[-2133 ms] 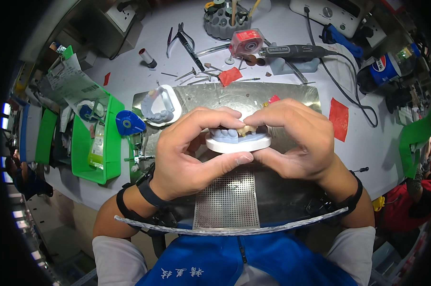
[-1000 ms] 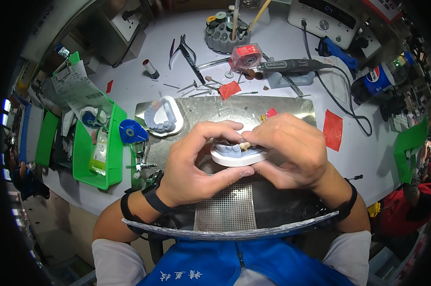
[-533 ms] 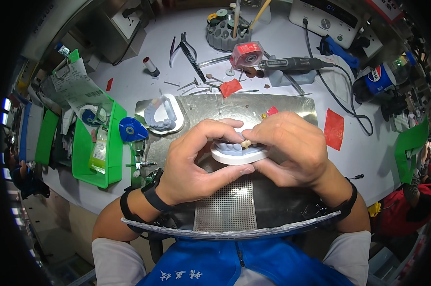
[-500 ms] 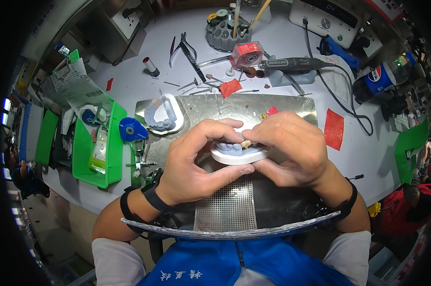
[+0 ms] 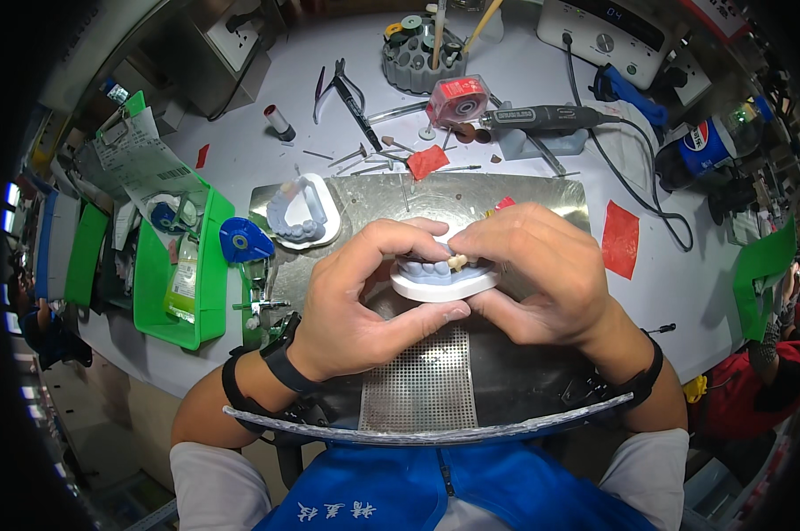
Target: Grinding and shaping a dental crown using a rotary tool and testing its fit on a dental cast model.
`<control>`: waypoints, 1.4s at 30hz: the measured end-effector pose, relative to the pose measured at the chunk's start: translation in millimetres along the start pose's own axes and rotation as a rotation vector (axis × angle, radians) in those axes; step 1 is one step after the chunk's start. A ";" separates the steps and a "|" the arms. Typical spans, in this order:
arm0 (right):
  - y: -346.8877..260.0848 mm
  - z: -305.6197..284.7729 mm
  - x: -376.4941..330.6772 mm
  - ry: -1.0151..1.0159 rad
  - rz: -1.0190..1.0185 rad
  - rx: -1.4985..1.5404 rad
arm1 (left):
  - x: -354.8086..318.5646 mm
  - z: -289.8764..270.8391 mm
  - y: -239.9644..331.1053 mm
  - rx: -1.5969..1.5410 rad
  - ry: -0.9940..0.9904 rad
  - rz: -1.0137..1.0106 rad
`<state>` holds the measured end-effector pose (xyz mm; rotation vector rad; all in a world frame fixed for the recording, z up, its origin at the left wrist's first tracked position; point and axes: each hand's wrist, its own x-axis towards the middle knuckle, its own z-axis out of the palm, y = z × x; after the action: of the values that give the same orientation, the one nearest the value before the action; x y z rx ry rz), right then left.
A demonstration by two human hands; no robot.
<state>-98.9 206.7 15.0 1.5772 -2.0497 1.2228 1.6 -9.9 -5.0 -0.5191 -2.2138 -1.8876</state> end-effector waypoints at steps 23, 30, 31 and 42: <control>-9.0 -6.4 3.7 0.138 0.086 0.011 | 5.4 2.1 -0.2 0.157 0.131 -0.007; -1.7 -3.9 7.0 0.176 0.061 0.007 | 5.5 -7.2 -1.7 0.210 0.224 0.217; -1.8 -3.7 6.3 0.172 0.058 -0.014 | 4.5 -7.4 -0.4 0.231 0.233 0.243; -4.3 2.4 1.0 0.176 -0.005 -0.029 | 8.8 -8.2 13.6 0.455 0.123 0.467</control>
<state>-94.8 204.1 16.2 1.4077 -1.9431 1.2757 -2.0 -14.9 12.1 -0.7302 -2.1087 -1.1155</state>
